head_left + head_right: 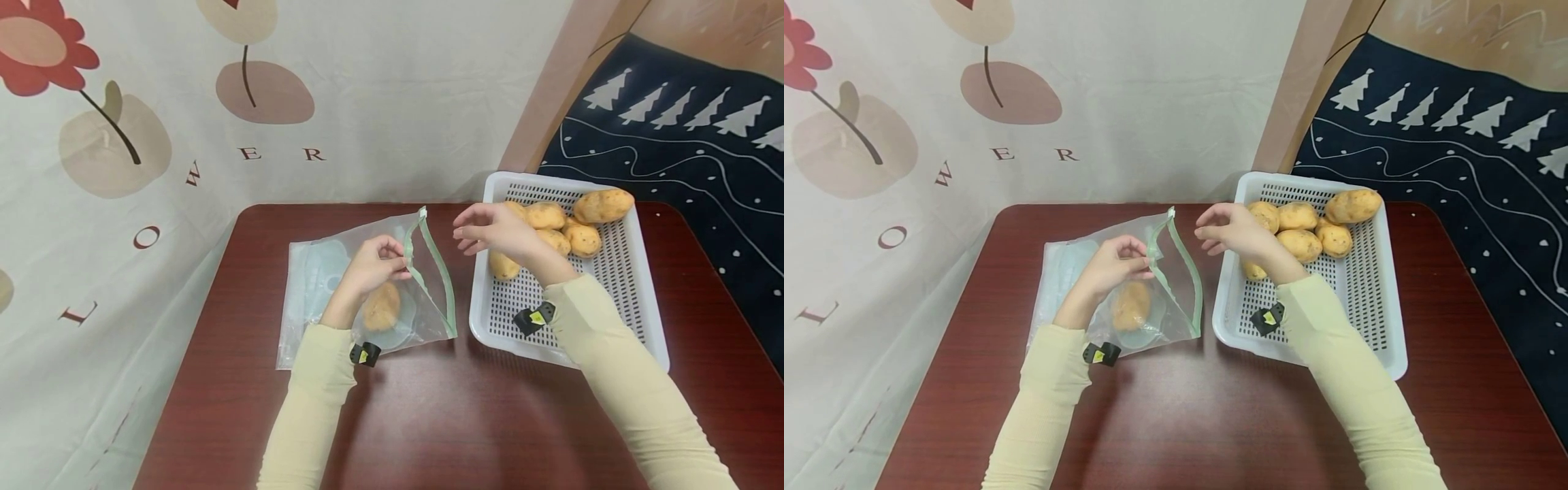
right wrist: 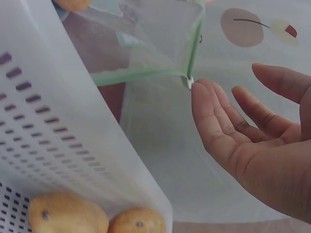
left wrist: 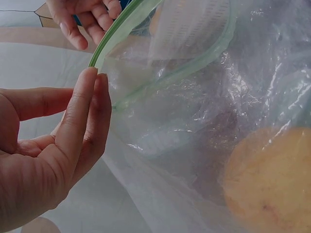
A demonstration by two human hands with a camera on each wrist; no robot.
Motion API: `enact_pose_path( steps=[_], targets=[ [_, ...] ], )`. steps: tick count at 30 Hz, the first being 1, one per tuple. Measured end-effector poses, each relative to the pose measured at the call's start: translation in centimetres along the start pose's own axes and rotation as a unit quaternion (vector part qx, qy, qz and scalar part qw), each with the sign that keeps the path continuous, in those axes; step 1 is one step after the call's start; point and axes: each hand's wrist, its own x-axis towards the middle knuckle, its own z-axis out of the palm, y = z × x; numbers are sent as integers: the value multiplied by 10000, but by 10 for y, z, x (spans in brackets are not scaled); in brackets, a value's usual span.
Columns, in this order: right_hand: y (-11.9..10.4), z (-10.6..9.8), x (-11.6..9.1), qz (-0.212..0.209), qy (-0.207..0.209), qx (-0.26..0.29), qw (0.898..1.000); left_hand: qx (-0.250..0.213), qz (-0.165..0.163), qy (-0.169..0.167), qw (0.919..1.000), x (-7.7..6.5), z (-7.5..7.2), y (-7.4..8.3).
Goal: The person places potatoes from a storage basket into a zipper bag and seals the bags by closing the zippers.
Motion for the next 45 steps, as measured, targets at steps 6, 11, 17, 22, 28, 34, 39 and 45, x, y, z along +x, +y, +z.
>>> enact_pose_path(
  steps=[6, 11, 17, 22, 28, 34, 39, 45],
  targets=[
    [1, -11, -5, -76, 162, 2, 9998, 68, 13, -3, 10000, 0, -1, -1],
    [3, -20, -9, -129, 202, 143, 9996, 106, 53, -17, 9999, 0, -1, -1],
    [6, -28, -12, -85, 304, 412, 9987, 80, 48, -18, 10000, -1, -2, 0],
    [8, -36, -14, 81, 636, 71, 9979, 125, 31, 5, 9999, -2, -2, 0],
    [8, -47, -18, 162, 772, -170, 9967, 132, 16, -1, 9999, -2, -3, 0],
    [10, -58, -23, 230, 870, -376, 9952, 120, 55, -22, 9999, -3, -3, 0],
    [15, -67, -24, 340, 912, -618, 9933, 107, 73, -21, 9999, -3, -3, -1],
    [22, -75, -26, 491, 1016, -561, 9920, 60, 61, -27, 10000, -2, -3, -1]
  ],
)
